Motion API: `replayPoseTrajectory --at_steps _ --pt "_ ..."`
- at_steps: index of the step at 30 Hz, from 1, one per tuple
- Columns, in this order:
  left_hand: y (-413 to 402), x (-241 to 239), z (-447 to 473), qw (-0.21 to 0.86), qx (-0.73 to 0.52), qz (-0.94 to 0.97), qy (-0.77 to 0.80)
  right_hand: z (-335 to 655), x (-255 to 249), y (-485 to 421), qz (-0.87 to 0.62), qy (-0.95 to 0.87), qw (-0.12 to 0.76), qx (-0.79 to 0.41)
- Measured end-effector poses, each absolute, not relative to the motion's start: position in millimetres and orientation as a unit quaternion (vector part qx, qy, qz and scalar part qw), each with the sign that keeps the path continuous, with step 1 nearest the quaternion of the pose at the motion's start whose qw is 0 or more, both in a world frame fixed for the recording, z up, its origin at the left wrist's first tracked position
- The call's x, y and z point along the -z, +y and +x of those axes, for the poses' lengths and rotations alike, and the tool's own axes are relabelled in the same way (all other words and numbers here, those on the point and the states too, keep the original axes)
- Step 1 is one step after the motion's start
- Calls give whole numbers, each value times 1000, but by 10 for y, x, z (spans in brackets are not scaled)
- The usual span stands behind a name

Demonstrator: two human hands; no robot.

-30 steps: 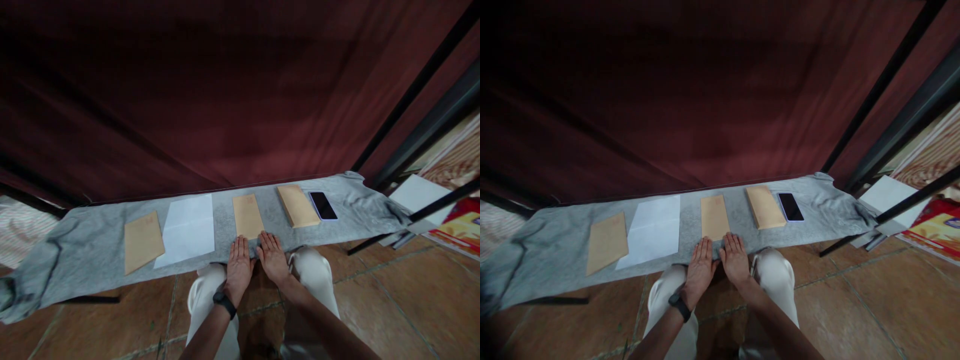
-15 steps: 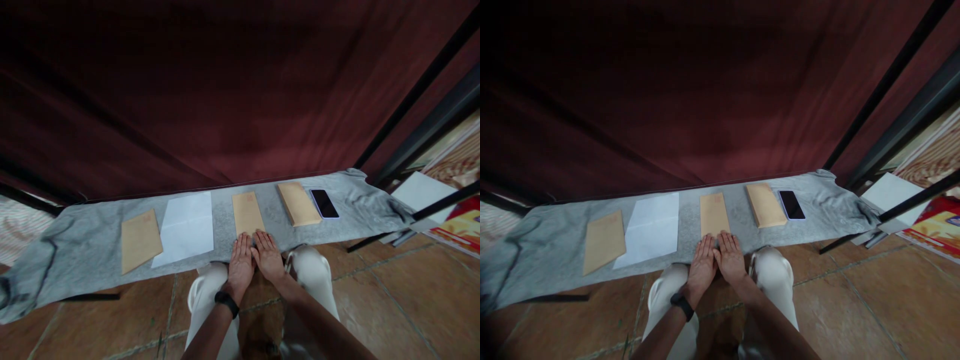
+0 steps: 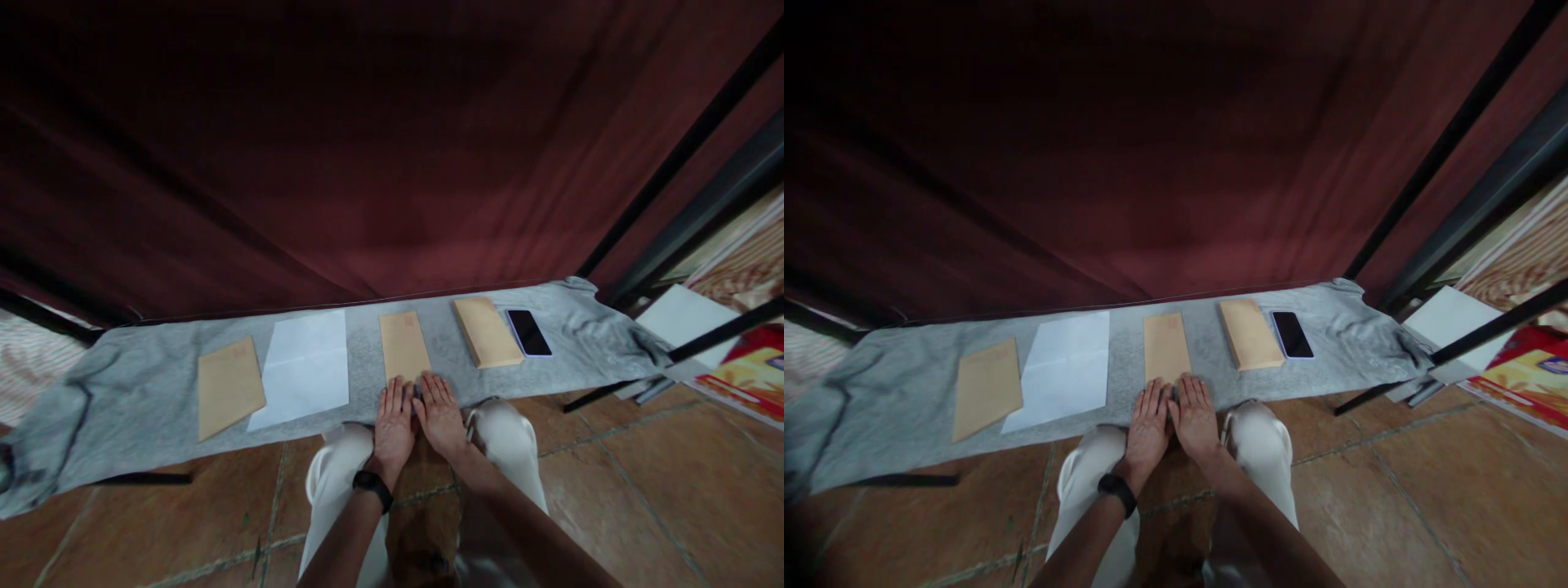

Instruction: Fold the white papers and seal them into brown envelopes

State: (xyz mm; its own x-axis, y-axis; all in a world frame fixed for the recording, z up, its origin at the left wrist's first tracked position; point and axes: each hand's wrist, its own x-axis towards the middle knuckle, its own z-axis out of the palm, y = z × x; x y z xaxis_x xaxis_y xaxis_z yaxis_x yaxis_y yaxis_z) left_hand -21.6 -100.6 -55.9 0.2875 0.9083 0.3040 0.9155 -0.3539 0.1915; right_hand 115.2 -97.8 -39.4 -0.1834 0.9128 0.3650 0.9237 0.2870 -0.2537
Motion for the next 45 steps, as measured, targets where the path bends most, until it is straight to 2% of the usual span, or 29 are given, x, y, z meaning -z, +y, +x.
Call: replayPoseTrajectory --at_steps 4,9,31,45 --pt "-978 662 -222 19 185 -800 -571 1019 320 -902 -530 -816 228 -28" --pt "-980 645 -214 23 177 -803 -569 982 354 -833 -544 -804 235 -49" --pt "-812 161 55 -93 169 -791 -580 1259 575 -945 -565 -800 198 39" --pt "-941 314 -148 -33 152 -789 -594 1236 558 -974 -591 -783 185 58"
